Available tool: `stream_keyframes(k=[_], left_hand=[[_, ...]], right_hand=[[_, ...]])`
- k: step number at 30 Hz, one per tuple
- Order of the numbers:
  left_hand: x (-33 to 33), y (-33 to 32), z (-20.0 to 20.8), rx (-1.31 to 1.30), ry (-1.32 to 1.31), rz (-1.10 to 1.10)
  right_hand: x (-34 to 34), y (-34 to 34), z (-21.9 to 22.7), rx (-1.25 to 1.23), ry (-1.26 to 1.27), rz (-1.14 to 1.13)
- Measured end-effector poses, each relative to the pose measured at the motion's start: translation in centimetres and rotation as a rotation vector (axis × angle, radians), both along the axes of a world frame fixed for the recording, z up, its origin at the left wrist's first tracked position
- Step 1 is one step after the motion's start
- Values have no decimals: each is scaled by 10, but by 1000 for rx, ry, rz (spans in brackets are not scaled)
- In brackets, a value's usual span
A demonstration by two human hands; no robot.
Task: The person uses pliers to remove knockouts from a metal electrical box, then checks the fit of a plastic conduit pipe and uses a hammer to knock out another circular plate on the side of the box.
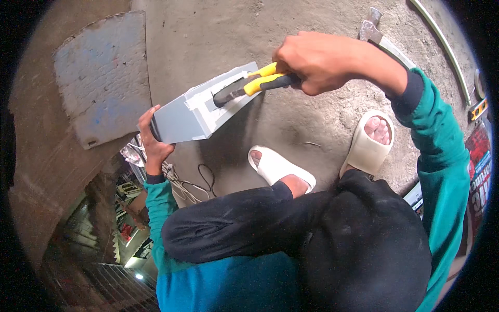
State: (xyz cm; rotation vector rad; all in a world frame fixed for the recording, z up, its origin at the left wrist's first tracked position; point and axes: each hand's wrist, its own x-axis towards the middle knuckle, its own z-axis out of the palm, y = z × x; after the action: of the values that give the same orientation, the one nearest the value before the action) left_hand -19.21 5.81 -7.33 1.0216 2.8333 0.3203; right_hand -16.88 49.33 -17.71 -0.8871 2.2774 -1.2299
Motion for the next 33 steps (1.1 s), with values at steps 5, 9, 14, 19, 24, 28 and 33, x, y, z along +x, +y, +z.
stream_keyframes(k=[5, 9, 14, 19, 24, 28, 33], left_hand=[[0, 2, 5, 0, 23, -9], [-6, 5, -4, -2, 5, -26], [2, 0, 1, -5, 31, 13], [2, 4, 4, -5, 41, -3], [4, 5, -2, 53, 41, 31], [4, -4, 0, 30, 34, 42], [-2, 0, 4, 57, 56, 45]], right_hand=[[-11, 0, -2, 162, 3, 92], [-23, 0, 30, 230, 9, 117], [-26, -6, 47, 297, -163, 112], [-15, 12, 48, 139, -7, 102], [-19, 25, 58, 271, -37, -63], [-2, 14, 32, 126, 307, -217], [33, -1, 5, 316, 614, -276]])
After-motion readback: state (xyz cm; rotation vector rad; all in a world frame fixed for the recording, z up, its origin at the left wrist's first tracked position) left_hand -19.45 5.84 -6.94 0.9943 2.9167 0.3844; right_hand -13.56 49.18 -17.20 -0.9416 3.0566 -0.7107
